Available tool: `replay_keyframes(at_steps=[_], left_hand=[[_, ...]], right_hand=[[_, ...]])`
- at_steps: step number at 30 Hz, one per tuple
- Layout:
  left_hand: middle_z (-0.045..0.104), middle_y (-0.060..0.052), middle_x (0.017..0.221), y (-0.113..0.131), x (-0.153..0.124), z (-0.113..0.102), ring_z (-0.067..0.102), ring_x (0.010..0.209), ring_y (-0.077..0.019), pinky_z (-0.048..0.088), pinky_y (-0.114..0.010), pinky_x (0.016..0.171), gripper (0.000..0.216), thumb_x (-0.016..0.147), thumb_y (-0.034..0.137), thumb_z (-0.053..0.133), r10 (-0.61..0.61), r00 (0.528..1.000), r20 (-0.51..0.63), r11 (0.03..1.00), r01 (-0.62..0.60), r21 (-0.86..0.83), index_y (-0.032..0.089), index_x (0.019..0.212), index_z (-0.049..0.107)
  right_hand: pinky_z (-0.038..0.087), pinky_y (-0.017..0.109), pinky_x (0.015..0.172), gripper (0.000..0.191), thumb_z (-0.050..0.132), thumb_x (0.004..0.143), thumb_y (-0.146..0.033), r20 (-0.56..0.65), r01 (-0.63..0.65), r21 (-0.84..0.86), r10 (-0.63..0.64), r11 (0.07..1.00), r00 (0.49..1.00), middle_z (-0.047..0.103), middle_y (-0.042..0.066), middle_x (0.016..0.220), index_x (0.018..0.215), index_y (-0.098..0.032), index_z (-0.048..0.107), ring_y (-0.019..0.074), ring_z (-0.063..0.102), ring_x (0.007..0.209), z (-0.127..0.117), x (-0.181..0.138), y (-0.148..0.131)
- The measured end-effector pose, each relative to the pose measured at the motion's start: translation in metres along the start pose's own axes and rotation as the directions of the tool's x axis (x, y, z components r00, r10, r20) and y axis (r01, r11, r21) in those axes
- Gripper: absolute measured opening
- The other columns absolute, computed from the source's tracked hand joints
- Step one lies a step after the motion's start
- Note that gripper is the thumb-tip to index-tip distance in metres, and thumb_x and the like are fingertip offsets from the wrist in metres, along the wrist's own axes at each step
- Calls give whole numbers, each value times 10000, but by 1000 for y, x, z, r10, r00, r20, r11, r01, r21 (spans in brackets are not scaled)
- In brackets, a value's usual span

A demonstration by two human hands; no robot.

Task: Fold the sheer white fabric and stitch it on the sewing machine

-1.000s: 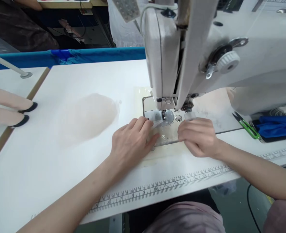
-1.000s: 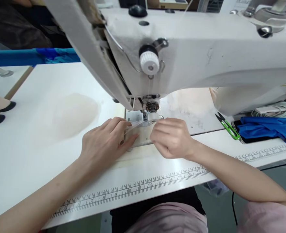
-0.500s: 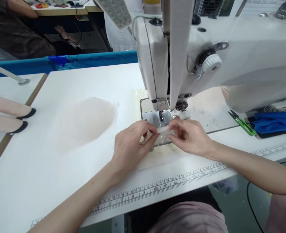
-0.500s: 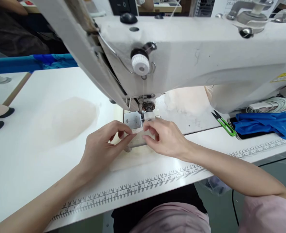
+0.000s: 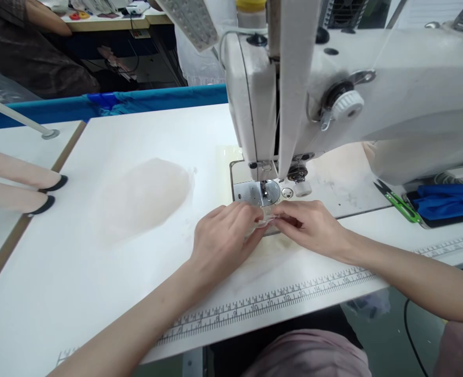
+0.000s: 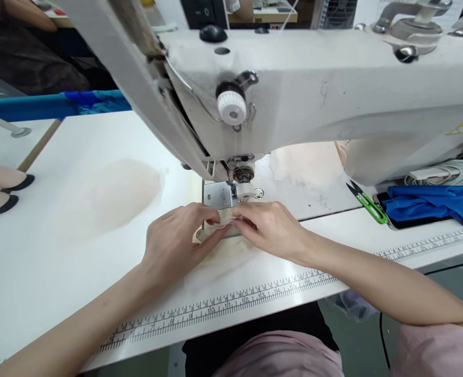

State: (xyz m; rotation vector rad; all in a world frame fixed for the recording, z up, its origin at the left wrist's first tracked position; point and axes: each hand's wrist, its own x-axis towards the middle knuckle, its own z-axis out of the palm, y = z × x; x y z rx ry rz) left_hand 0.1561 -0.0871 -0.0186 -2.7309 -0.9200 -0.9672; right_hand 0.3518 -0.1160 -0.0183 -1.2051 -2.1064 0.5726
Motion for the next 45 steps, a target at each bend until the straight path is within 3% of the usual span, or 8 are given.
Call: replay_keyframes(at_steps=[3, 7, 13, 23, 35, 45], left_hand=[[571, 61, 579, 1, 0, -1, 487, 491, -95, 363, -242, 485, 140, 855, 155, 588, 118, 993, -17, 993, -117, 35, 189, 753, 498], [531, 60, 551, -2, -1, -3, 450, 492, -96, 344, -232, 472, 153, 846, 111, 579, 119, 992, -47, 993, -119, 12, 187, 744, 495], [517, 61, 564, -4, -3, -1, 427, 492, -91, 329, -222, 470, 172, 852, 90, 547, 91, 995, -37, 994, -93, -56, 192, 743, 461], [538, 59, 567, -4, -3, -3, 457, 484, -96, 328, -228, 467, 175, 848, 79, 531, 80, 997, -12, 995, -81, -61, 203, 754, 449], [562, 56, 580, -4, -4, -3, 466, 487, -97, 340, -230, 469, 160, 854, 97, 540, 96, 995, -11, 992, -97, -84, 207, 778, 453], [589, 49, 607, -3, -3, -4, 500, 481, -99, 354, -241, 483, 139, 836, 94, 547, 104, 995, 10, 989, -102, -104, 200, 803, 464]], right_hand=[[427, 186, 508, 106, 524, 897, -182, -32, 18, -5, -18, 1000, 999, 623, -25, 705, 974, -166, 595, 63, 522, 527, 1, -2, 3], [384, 171, 443, 221, 507, 894, -157, -70, 82, 6, -82, 997, 994, 543, -74, 622, 1115, -160, 506, 44, 428, 431, 2, -3, 7], [373, 164, 450, 225, 488, 869, -103, -76, 215, -41, -217, 976, 973, 557, -68, 668, 1072, -199, 494, 46, 423, 468, 1, -5, 8], [370, 159, 442, 146, 470, 882, -133, -27, 185, -34, -186, 982, 982, 484, -100, 577, 1016, -189, 475, 45, 424, 438, 0, -6, 7], [400, 167, 479, 212, 474, 844, -84, -34, 216, -73, -218, 974, 975, 613, -56, 690, 1021, -178, 544, 48, 482, 502, 0, -4, 6], [468, 172, 541, 146, 472, 921, -155, -96, 243, -115, -254, 963, 962, 690, -34, 772, 991, -202, 591, 65, 626, 643, 1, -5, 7]])
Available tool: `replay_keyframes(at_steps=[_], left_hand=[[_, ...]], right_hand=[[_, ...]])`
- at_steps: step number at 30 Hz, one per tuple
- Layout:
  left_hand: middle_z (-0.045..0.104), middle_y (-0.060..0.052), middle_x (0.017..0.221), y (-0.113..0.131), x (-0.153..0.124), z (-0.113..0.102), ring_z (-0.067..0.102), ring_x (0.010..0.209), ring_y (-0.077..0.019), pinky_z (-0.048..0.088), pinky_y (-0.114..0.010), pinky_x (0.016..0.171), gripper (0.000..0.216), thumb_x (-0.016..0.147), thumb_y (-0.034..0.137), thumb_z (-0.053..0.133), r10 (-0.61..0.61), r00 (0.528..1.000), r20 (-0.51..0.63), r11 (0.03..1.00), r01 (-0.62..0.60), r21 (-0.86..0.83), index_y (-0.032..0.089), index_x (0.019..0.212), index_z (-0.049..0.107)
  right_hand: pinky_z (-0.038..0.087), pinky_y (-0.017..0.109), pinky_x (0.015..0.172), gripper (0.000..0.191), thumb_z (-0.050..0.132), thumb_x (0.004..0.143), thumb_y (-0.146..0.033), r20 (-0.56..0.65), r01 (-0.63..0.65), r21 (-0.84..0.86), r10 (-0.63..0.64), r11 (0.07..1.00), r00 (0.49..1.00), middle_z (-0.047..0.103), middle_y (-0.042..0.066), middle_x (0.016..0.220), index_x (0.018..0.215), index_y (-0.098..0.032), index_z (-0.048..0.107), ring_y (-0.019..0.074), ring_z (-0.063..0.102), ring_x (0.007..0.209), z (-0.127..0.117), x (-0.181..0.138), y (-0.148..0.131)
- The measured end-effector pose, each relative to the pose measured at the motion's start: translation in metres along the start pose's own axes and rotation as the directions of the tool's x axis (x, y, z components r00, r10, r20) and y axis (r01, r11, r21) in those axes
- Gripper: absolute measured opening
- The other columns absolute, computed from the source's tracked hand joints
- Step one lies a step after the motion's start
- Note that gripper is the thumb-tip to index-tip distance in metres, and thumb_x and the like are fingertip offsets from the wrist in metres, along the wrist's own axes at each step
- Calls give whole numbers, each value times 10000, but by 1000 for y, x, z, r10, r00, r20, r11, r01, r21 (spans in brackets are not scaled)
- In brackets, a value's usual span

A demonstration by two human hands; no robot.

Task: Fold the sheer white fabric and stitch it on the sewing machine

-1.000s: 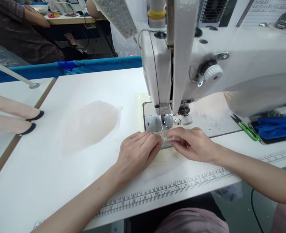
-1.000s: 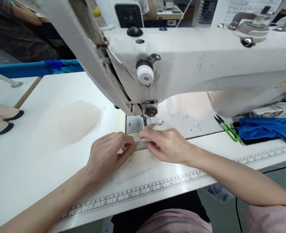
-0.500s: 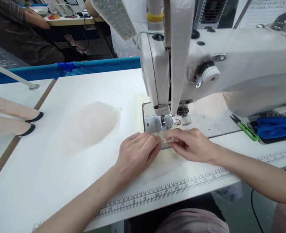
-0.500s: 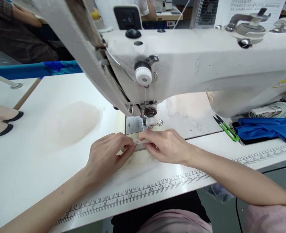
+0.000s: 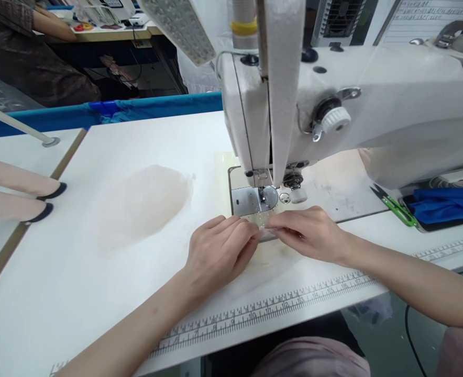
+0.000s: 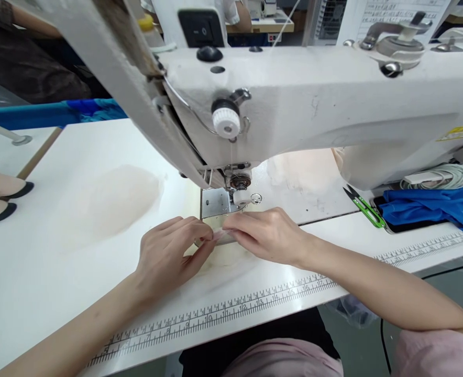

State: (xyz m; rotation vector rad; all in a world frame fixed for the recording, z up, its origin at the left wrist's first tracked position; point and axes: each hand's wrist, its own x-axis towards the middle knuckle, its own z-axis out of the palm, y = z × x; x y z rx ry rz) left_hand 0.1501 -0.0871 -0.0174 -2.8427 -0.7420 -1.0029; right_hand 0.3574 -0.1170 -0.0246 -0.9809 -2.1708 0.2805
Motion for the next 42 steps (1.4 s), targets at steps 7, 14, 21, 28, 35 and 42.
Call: replay_keyframes(at_steps=[7, 14, 21, 28, 35, 42], left_hand=[[642, 36, 676, 3, 0, -2, 564, 523, -94, 431, -218, 507, 116, 876, 124, 516, -105, 995, 3, 989, 104, -104, 189, 971, 501], [685, 28, 699, 8, 1, -5, 615, 591, -92, 460, -197, 502, 72, 871, 148, 575, -263, 963, 56, 915, 268, -303, 203, 875, 621], [663, 44, 572, 26, 15, -21, 584, 488, -90, 444, -200, 436, 157, 863, 184, 598, -243, 791, 561, 510, 596, -620, 209, 714, 640], [674, 27, 683, 16, 5, 4, 598, 601, -143, 424, -305, 588, 111, 848, 195, 582, -347, 876, 336, 869, 435, -237, 219, 763, 650], [679, -81, 1014, 6, -6, 15, 598, 917, -253, 412, -387, 737, 225, 833, 269, 642, -176, 977, 117, 980, 163, 114, 165, 1027, 590], [714, -3, 1093, 12, -5, 10, 627, 919, -218, 386, -381, 741, 183, 865, 157, 608, 76, 993, 89, 964, -96, 247, 208, 1038, 640]], right_hand=[[376, 228, 420, 153, 535, 886, -135, -77, 208, -277, -237, 938, 969, 619, -66, 593, 964, -235, 620, 71, 516, 478, -2, -6, 5], [295, 259, 407, 159, 560, 859, -100, -95, 351, -295, -393, 889, 915, 599, -43, 588, 927, -219, 642, 81, 470, 473, -8, -5, 0], [318, 200, 414, 169, 555, 905, -311, 466, -332, 327, 154, 885, 871, 464, -80, 492, 827, -196, 652, 54, 382, 430, -48, 13, -18], [306, 207, 482, 130, 578, 855, -200, 350, -403, 51, 362, 914, 864, 534, -65, 539, 754, -195, 660, 64, 448, 486, -23, 17, -1], [296, 222, 513, 144, 561, 867, -230, 174, -344, -192, 377, 919, 910, 635, -36, 629, 843, -208, 701, 84, 522, 537, 1, 15, 11], [347, 252, 547, 227, 537, 914, -329, 145, -315, -308, 371, 898, 917, 670, 27, 819, 884, -194, 717, 126, 570, 639, 2, 17, 19]])
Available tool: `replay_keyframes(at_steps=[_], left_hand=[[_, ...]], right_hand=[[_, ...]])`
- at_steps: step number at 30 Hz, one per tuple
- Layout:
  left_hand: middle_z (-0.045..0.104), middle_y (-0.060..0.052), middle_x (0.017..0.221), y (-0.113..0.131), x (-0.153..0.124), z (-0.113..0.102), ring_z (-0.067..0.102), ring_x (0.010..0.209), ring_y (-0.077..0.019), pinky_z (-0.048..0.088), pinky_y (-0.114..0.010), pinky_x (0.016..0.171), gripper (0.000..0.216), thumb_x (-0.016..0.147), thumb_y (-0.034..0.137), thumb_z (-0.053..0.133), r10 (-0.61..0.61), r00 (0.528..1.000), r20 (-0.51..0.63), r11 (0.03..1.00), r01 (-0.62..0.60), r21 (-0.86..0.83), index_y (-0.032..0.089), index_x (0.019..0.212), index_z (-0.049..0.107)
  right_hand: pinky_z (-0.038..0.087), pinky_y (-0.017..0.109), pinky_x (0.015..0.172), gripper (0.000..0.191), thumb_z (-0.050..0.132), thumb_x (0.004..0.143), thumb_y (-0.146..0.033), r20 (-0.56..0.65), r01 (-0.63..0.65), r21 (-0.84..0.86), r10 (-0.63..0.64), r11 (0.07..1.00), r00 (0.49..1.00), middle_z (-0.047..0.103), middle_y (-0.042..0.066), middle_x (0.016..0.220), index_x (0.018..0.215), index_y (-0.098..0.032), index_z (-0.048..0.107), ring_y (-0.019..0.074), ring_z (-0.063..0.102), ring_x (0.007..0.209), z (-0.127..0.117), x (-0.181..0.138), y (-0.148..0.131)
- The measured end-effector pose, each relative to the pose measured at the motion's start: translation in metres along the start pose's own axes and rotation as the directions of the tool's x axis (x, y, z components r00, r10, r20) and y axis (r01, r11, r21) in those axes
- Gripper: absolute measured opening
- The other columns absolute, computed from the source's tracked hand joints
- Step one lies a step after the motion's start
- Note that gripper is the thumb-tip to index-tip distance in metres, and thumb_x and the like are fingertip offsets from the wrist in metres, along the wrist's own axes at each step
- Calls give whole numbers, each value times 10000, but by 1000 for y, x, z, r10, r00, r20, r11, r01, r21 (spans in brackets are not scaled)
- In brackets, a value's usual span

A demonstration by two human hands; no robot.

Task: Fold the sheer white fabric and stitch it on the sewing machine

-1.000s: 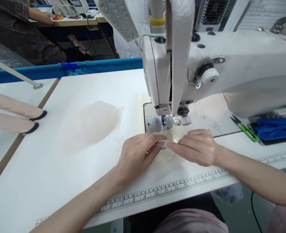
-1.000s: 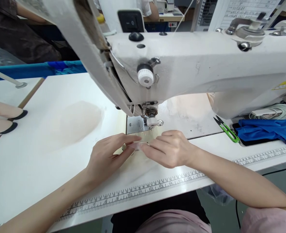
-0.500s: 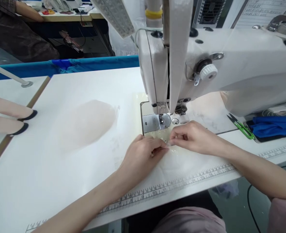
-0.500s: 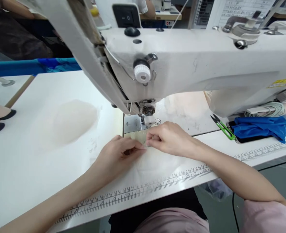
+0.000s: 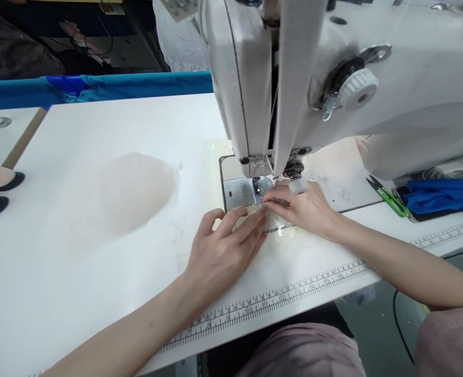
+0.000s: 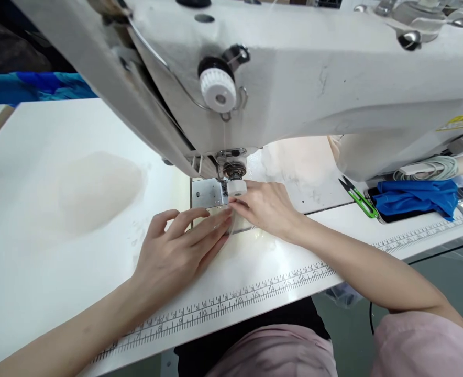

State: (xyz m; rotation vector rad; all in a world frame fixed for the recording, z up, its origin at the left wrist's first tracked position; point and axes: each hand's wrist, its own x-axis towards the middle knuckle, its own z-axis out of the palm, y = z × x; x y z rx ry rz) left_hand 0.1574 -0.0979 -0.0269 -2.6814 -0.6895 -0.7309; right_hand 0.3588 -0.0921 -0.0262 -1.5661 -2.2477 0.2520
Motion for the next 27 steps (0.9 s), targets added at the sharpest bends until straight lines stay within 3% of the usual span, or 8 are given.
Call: replay_keyframes(at_steps=[3, 7, 12, 16, 20, 22, 27], left_hand=[[681, -35, 1174, 3, 0, -1, 633, 979, -220, 387, -384, 755, 213, 893, 182, 576, -11, 999, 51, 1000, 11, 1, 178, 1098, 631], [694, -51, 1145, 3, 0, -1, 623, 1067, -220, 387, -389, 786, 213, 904, 189, 561, -49, 995, 86, 999, 50, -12, 163, 1102, 636], [669, -45, 1190, 2, 3, 0, 614, 1102, -218, 378, -393, 812, 245, 917, 208, 546, -92, 989, 116, 995, 95, -16, 151, 1144, 621], [654, -31, 1213, 2, 4, 0, 607, 1118, -222, 381, -398, 816, 268, 921, 214, 539, -124, 984, 129, 991, 129, -36, 149, 1172, 609], [653, -24, 1215, 2, 4, 2, 597, 1136, -227, 381, -405, 823, 272, 921, 214, 537, -146, 980, 135, 987, 153, -48, 156, 1177, 609], [653, -24, 1215, 2, 4, 2, 594, 1140, -230, 381, -408, 821, 282, 920, 214, 537, -148, 979, 138, 987, 156, -47, 161, 1188, 603], [668, -46, 1193, 5, 4, 0, 593, 1139, -238, 374, -409, 825, 300, 921, 227, 534, -136, 979, 150, 990, 140, -15, 146, 1205, 590]], right_hand=[[388, 284, 600, 249, 515, 926, -350, -80, 20, -56, -24, 998, 997, 674, 50, 954, 961, -200, 711, 157, 589, 716, 0, -3, 3], [418, 361, 805, 317, 464, 952, -376, -86, 107, -47, -111, 993, 990, 666, 77, 1027, 1150, -206, 644, 233, 563, 1003, 1, -7, 0], [356, 411, 908, 337, 379, 979, -315, -58, 156, -258, -176, 954, 983, 651, 102, 1090, 1104, -146, 643, 253, 530, 1061, 0, -7, -2], [345, 395, 815, 233, 449, 922, -194, -128, 65, -522, -154, 850, 980, 636, 138, 1078, 1012, -118, 650, 275, 538, 986, -12, -6, 5], [292, 324, 609, 196, 494, 870, -144, -170, 88, -545, -213, 834, 962, 643, 64, 807, 782, -164, 667, 193, 518, 690, -20, -11, 0], [291, 316, 613, 209, 485, 900, -193, -125, 155, -484, -243, 862, 962, 647, 35, 776, 855, -171, 688, 174, 506, 667, -17, -14, -7], [301, 342, 705, 306, 404, 963, -241, -41, 184, -483, -232, 856, 972, 673, 90, 988, 1076, -117, 660, 211, 549, 903, 0, -17, -16]])
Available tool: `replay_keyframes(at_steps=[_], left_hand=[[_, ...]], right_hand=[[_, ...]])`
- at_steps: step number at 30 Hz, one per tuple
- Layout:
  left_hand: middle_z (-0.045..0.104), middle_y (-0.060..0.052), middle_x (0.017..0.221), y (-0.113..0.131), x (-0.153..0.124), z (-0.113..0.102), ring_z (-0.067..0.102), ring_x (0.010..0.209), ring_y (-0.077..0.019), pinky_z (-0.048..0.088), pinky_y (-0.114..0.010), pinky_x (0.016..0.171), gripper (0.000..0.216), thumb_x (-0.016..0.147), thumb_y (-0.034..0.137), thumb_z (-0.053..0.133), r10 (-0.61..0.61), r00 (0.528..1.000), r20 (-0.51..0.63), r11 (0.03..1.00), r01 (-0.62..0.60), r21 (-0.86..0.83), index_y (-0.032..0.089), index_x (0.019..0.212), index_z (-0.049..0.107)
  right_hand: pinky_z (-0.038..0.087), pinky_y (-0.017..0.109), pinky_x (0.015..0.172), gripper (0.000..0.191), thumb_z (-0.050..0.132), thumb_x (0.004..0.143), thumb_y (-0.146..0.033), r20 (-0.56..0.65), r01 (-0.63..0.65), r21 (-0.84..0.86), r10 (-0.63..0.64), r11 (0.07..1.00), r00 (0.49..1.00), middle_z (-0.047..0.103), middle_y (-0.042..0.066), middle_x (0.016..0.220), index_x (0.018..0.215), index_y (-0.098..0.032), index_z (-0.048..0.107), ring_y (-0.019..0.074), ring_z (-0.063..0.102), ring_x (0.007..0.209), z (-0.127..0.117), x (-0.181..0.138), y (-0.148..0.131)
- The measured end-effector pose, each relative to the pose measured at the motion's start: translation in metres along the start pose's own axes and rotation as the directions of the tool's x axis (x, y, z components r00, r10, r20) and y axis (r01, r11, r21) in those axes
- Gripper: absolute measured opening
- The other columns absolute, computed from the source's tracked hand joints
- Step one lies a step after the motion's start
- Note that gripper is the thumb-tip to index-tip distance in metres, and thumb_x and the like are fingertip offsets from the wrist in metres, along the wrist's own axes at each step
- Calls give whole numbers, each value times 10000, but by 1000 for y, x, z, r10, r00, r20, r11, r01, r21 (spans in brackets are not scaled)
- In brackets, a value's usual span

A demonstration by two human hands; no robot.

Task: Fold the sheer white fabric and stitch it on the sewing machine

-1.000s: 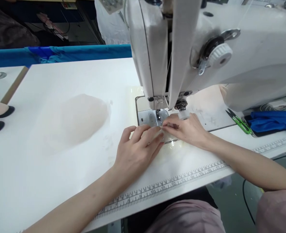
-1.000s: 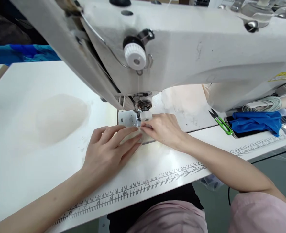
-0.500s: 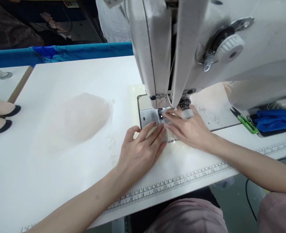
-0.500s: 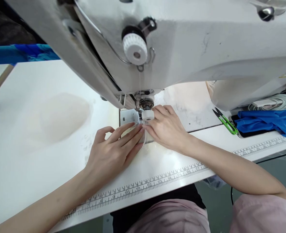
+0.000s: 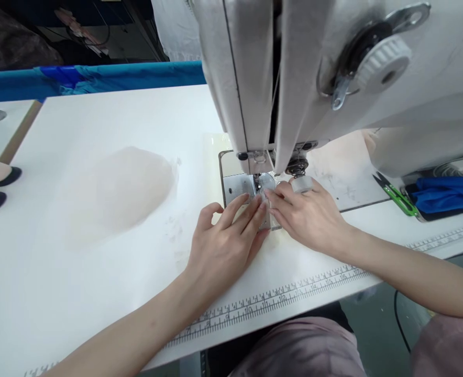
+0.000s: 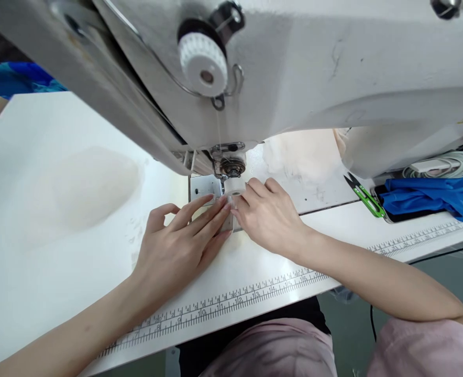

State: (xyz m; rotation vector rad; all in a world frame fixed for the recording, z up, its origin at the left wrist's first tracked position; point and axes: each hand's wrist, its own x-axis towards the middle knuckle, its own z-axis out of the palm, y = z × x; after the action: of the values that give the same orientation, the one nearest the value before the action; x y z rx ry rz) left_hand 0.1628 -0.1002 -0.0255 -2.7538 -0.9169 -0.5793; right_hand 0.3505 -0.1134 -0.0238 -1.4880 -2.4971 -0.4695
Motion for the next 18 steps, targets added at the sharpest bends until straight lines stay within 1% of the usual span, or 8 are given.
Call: replay_keyframes(at_steps=[3, 6, 18], left_hand=[[673, -65, 1183, 1, 0, -1, 594, 1137, -236, 370, -407, 825, 280, 923, 238, 533, 7, 1000, -3, 1000, -7, 23, 132, 1172, 607], [672, -65, 1185, 0, 0, 0, 591, 1144, -236, 369, -409, 832, 277, 927, 244, 524, -2, 1000, -7, 1000, 3, 29, 137, 1167, 610], [666, -78, 1193, -1, 2, 4, 578, 1157, -239, 375, -411, 836, 290, 931, 245, 507, -17, 1000, -24, 999, 18, 36, 154, 1189, 601]], right_hand=[[303, 354, 744, 337, 377, 981, -275, 22, 0, -22, 1, 1000, 1000, 665, 104, 1032, 1100, -123, 653, 222, 544, 962, 4, 1, 2], [307, 365, 777, 373, 348, 995, -313, 45, 1, -19, 0, 1000, 999, 663, 107, 1048, 1125, -129, 645, 224, 540, 971, 4, 2, 5], [316, 370, 811, 386, 334, 999, -308, 51, -7, -23, 8, 1000, 999, 648, 124, 1101, 1164, -119, 628, 237, 527, 1017, 7, 4, 5]])
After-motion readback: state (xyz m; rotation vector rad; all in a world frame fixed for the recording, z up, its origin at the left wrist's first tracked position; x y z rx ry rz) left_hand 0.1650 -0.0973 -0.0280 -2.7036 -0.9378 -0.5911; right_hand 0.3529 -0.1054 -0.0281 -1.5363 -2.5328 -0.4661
